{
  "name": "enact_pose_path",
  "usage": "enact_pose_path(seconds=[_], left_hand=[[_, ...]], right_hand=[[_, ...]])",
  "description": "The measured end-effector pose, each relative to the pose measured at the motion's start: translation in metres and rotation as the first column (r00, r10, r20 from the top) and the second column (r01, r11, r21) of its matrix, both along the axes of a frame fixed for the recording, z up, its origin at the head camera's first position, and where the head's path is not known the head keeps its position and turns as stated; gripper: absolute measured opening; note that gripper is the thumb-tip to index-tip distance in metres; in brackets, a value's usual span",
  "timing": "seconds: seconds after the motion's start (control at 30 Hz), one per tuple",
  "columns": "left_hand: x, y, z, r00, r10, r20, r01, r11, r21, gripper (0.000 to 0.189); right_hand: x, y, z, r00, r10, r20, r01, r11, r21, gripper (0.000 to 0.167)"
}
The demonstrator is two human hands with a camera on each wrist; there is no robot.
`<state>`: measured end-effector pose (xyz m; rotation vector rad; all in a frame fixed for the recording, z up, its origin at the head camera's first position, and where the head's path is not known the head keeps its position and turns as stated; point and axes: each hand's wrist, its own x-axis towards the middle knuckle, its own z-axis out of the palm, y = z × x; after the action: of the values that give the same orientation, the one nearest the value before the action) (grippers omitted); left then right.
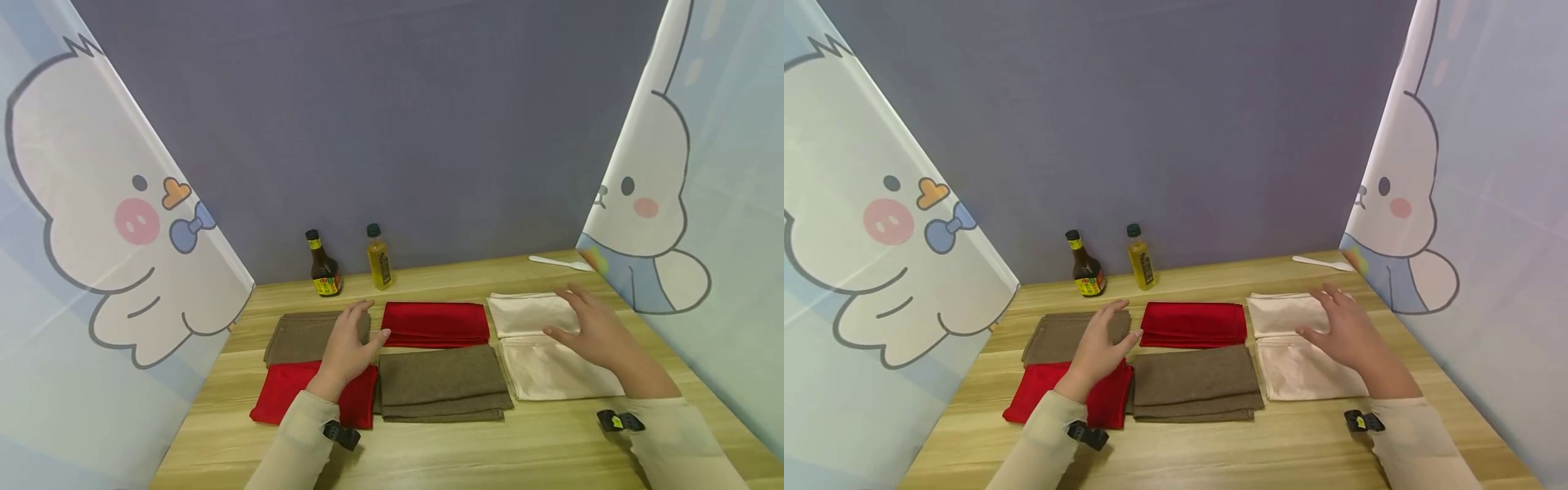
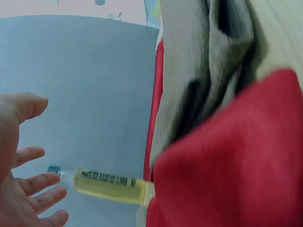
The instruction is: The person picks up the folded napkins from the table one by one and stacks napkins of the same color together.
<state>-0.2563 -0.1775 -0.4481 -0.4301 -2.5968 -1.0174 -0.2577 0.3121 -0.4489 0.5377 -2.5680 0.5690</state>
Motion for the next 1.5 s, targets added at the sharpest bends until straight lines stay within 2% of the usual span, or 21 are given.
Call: enact_pose_path(seconds=[0.4, 0.63, 0.77, 0.93, 1.1, 1.3, 1.5], left_hand=[[-0.005, 0.036, 0.004, 0.997, -0.076, 0.032, 0.076, 0.997, 0.002, 0.066], [-0.004, 0.054, 0.009, 0.993, -0.112, 0.038, 0.111, 0.993, 0.034, 0.064], [-0.004, 0.063, 0.009, 0.991, -0.12, 0.055, 0.119, 0.993, 0.023, 0.063], [-0.006, 0.07, 0.006, 0.986, -0.158, 0.046, 0.156, 0.986, 0.053, 0.062], [-0.009, 0.077, 0.002, 0.983, -0.181, 0.028, 0.179, 0.983, 0.05, 0.061], [-0.008, 0.088, 0.0, 0.979, -0.202, 0.041, 0.201, 0.979, 0.029, 0.06], [-0.009, 0.099, -0.001, 0.976, -0.208, 0.058, 0.208, 0.978, 0.001, 0.06]], right_hand=[[0.01, 0.015, -0.001, 0.997, -0.033, 0.076, 0.037, 0.998, -0.051, 0.073], [0.011, 0.024, -0.007, 0.996, -0.029, 0.079, 0.035, 0.997, -0.074, 0.063], [0.012, 0.028, -0.009, 0.994, -0.03, 0.107, 0.04, 0.995, -0.094, 0.061], [0.013, 0.032, -0.009, 0.989, -0.038, 0.141, 0.054, 0.992, -0.11, 0.061], [0.013, 0.035, -0.01, 0.993, -0.023, 0.114, 0.038, 0.991, -0.131, 0.059], [0.014, 0.042, -0.012, 0.996, -0.039, 0.08, 0.048, 0.991, -0.122, 0.056], [0.015, 0.049, -0.012, 0.988, -0.049, 0.146, 0.069, 0.989, -0.13, 0.058]])
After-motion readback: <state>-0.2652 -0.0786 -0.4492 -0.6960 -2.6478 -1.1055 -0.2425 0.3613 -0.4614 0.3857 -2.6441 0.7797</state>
